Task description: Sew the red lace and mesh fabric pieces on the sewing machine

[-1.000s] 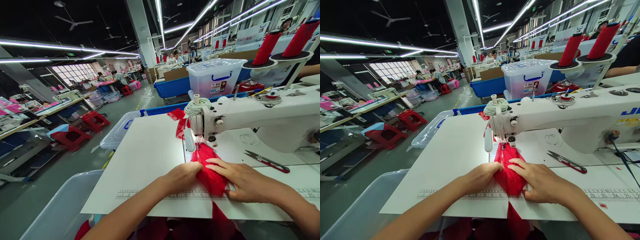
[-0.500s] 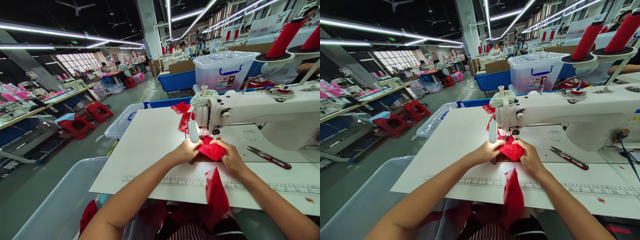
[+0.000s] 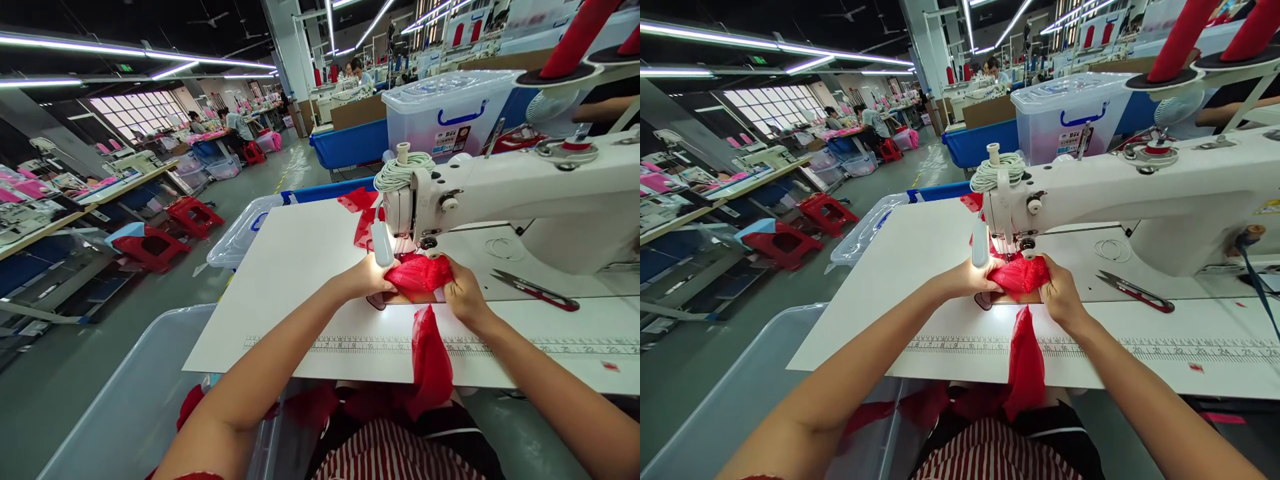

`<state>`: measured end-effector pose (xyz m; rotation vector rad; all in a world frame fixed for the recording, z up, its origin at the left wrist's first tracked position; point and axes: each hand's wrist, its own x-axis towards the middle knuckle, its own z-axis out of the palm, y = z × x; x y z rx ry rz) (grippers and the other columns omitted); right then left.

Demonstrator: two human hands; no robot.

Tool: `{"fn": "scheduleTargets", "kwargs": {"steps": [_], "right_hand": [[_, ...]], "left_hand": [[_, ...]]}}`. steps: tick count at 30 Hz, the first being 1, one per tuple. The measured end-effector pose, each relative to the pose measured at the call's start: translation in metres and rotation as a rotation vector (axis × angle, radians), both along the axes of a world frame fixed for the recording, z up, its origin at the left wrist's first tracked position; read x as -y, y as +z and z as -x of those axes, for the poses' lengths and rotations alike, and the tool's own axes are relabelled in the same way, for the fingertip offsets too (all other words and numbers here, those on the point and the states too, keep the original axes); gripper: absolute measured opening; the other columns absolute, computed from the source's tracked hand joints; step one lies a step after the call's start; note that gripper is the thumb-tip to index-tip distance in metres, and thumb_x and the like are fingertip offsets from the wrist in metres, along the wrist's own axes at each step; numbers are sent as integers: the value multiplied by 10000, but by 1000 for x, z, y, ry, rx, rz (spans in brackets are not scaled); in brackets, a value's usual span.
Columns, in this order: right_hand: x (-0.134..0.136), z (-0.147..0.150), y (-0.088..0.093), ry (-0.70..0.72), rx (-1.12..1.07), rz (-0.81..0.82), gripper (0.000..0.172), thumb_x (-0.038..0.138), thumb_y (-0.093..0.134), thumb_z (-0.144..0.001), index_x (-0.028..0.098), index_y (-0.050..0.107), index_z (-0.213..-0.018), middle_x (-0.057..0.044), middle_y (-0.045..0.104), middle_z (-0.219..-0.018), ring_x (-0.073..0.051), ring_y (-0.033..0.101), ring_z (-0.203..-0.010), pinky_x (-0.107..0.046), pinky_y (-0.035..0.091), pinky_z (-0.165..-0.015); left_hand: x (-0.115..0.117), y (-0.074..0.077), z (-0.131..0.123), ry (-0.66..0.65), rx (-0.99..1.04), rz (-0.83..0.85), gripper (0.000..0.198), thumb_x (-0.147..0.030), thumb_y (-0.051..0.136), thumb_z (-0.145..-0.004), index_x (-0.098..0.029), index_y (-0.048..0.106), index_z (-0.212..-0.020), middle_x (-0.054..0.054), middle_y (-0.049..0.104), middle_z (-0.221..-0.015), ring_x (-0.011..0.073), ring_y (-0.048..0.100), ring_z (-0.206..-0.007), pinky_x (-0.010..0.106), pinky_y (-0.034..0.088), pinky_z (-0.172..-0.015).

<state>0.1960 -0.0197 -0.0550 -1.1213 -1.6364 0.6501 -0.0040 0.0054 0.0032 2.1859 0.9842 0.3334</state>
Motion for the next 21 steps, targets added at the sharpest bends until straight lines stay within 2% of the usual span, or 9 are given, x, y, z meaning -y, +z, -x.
{"fn": "scheduleTargets", "kwargs": {"steps": [4, 7, 11, 14, 17, 21], "right_hand": [[-1, -2, -2, -1, 22, -13, 221, 217, 403, -786, 232, 586, -910, -29, 693, -823, -215, 639, -792, -337, 504, -747], [-2, -7, -2, 24, 47, -24, 231, 197, 393, -795, 228, 583, -923, -30, 695, -813, -213, 643, -765, -329, 509, -714], [-4, -15, 10, 161, 104, -69, 229, 201, 415, -789, 221, 609, -910, -29, 689, -819, -215, 649, -799, -317, 514, -721], [-4, -22, 20, 343, 228, -84, 139, 216, 475, -832, 224, 614, -836, -28, 675, -860, -197, 633, -802, -293, 503, -714], [-6, -28, 20, 495, 441, -130, 109, 174, 495, -868, 215, 595, -851, -43, 632, -885, -187, 581, -786, -290, 467, -686], [-7, -28, 9, 451, 542, -207, 165, 71, 441, -856, 206, 517, -798, -40, 556, -840, -175, 509, -731, -279, 410, -634]], "left_hand": [[6, -6, -5, 70, -59, -85, 208, -176, 672, -724, -187, 466, -703, -37, 517, -710, 136, 512, -678, 232, 412, -608], [14, -12, -9, 153, -123, -222, 252, -189, 638, -758, -197, 404, -665, -27, 493, -696, 134, 492, -644, 235, 376, -568], [22, -25, -9, 201, -237, -457, 223, -121, 547, -772, -200, 387, -639, -9, 478, -672, 133, 457, -584, 246, 324, -524], [24, -37, -4, 154, -309, -644, 208, -78, 518, -749, -194, 409, -616, 3, 481, -642, 142, 440, -557, 253, 284, -494], [23, -47, 0, 70, -333, -810, 204, -28, 480, -754, -181, 464, -620, 14, 515, -645, 149, 445, -564, 263, 289, -500], [23, -56, 1, 3, -317, -965, 272, -29, 417, -875, -169, 548, -681, 23, 544, -671, 145, 454, -574, 267, 319, -511]]}}
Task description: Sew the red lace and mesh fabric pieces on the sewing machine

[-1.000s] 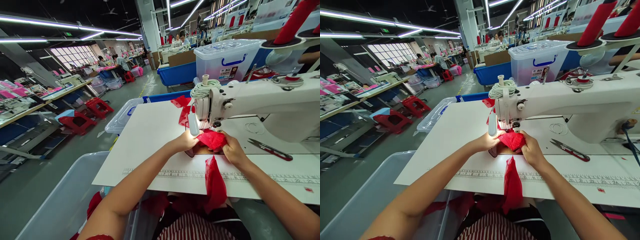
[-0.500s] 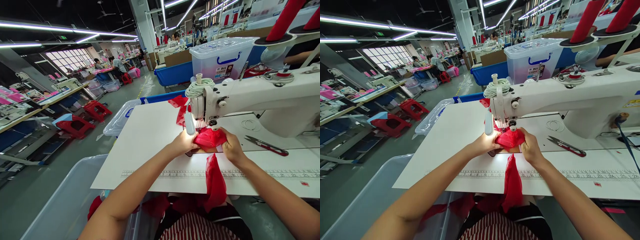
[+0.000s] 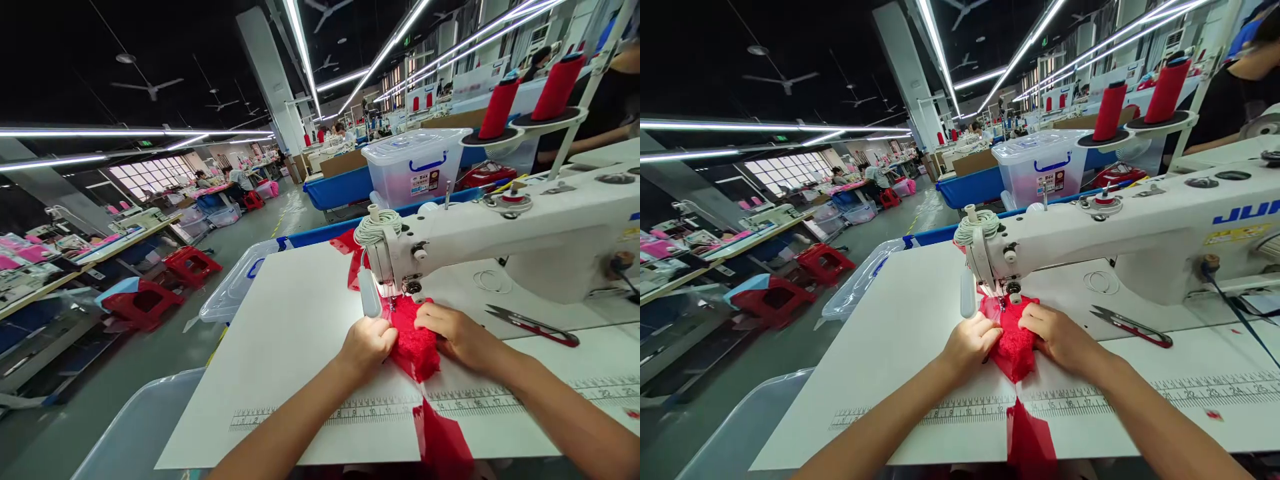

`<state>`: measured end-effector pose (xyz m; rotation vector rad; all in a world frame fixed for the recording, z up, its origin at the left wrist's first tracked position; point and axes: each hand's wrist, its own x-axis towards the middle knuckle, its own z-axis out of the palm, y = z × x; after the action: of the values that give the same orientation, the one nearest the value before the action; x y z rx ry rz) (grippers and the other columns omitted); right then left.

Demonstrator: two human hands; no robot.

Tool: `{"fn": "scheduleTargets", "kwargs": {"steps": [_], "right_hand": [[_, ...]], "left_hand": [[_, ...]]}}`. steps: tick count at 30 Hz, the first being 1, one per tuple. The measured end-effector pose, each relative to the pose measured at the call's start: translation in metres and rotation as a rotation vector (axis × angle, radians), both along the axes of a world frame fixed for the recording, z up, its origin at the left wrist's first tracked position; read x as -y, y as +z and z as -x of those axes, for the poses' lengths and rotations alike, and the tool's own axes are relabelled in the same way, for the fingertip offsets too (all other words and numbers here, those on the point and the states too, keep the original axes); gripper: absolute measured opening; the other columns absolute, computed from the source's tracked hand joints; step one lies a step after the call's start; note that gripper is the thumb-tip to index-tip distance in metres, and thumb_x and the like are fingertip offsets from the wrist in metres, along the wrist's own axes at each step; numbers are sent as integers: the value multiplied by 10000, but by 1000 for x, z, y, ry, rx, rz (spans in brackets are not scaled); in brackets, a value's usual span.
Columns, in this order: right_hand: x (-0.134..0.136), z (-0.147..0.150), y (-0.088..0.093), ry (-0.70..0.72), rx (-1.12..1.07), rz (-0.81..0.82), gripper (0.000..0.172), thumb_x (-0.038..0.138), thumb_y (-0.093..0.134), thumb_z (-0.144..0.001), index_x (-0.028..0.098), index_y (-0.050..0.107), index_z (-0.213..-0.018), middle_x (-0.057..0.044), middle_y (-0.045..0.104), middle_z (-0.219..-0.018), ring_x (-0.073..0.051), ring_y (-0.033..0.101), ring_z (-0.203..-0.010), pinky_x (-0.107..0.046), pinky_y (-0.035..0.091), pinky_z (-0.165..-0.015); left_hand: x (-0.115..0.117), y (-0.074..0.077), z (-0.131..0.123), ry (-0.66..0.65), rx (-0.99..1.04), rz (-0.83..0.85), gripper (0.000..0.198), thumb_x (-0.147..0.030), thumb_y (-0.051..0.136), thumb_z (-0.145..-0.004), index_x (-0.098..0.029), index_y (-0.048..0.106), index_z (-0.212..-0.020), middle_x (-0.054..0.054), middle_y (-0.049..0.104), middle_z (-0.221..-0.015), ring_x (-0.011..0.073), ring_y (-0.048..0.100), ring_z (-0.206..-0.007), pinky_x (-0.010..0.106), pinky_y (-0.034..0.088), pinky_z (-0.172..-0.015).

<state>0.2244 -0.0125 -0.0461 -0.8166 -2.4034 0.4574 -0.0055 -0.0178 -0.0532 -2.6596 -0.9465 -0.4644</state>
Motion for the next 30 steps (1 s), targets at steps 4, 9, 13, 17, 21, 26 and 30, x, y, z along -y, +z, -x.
{"fn": "scheduleTargets", "kwargs": {"steps": [4, 9, 13, 17, 21, 26, 30], "right_hand": [[-1, 2, -7, -78, 8, -86, 194, 23, 427, -778, 216, 446, -773, -40, 557, -835, -176, 492, -720, -274, 386, -613], [-1, 0, -7, -103, 99, -167, 193, 33, 419, -758, 223, 452, -750, -20, 592, -767, -161, 491, -633, -267, 329, -542], [-1, 0, -5, -141, 88, -221, 183, 86, 412, -836, 216, 533, -792, -25, 605, -735, -166, 500, -623, -276, 333, -540], [-1, 0, -5, -129, 102, -229, 242, 113, 403, -878, 230, 612, -848, -39, 642, -824, -163, 554, -701, -262, 362, -572], [-2, 0, -11, -150, 125, -250, 254, 100, 397, -881, 219, 597, -778, -41, 638, -823, -158, 545, -698, -262, 355, -570], [-1, 0, -19, -182, 123, -265, 262, 86, 381, -866, 219, 588, -776, -44, 625, -825, -164, 527, -694, -270, 338, -561], [0, 1, -24, -217, 110, -274, 265, 83, 372, -860, 222, 579, -769, -45, 621, -816, -170, 520, -690, -272, 328, -561]], "left_hand": [[3, -3, -3, -19, 18, -83, 277, -59, 424, -928, -159, 593, -734, 23, 556, -684, 137, 467, -584, 259, 339, -512], [9, 2, -4, -13, 40, -132, 212, -91, 458, -931, -151, 653, -877, 71, 659, -879, 151, 527, -657, 261, 407, -550], [11, 5, -4, -12, 36, -213, 205, -77, 474, -912, -136, 670, -916, 115, 691, -1013, 157, 542, -631, 273, 442, -533], [15, 7, -3, -19, -8, -284, 218, -68, 483, -903, -114, 685, -972, 138, 710, -995, 175, 583, -631, 276, 472, -515], [17, 7, -3, -2, -20, -266, 237, -79, 480, -905, -110, 690, -1010, 151, 714, -980, 191, 608, -639, 286, 495, -513], [16, 3, -4, -29, 12, -262, 246, -68, 483, -893, -107, 685, -1027, 174, 708, -1014, 199, 629, -670, 299, 516, -534], [15, 0, -4, -37, 41, -289, 252, -58, 493, -879, -112, 693, -1022, 167, 714, -1013, 195, 619, -664, 296, 508, -529]]}}
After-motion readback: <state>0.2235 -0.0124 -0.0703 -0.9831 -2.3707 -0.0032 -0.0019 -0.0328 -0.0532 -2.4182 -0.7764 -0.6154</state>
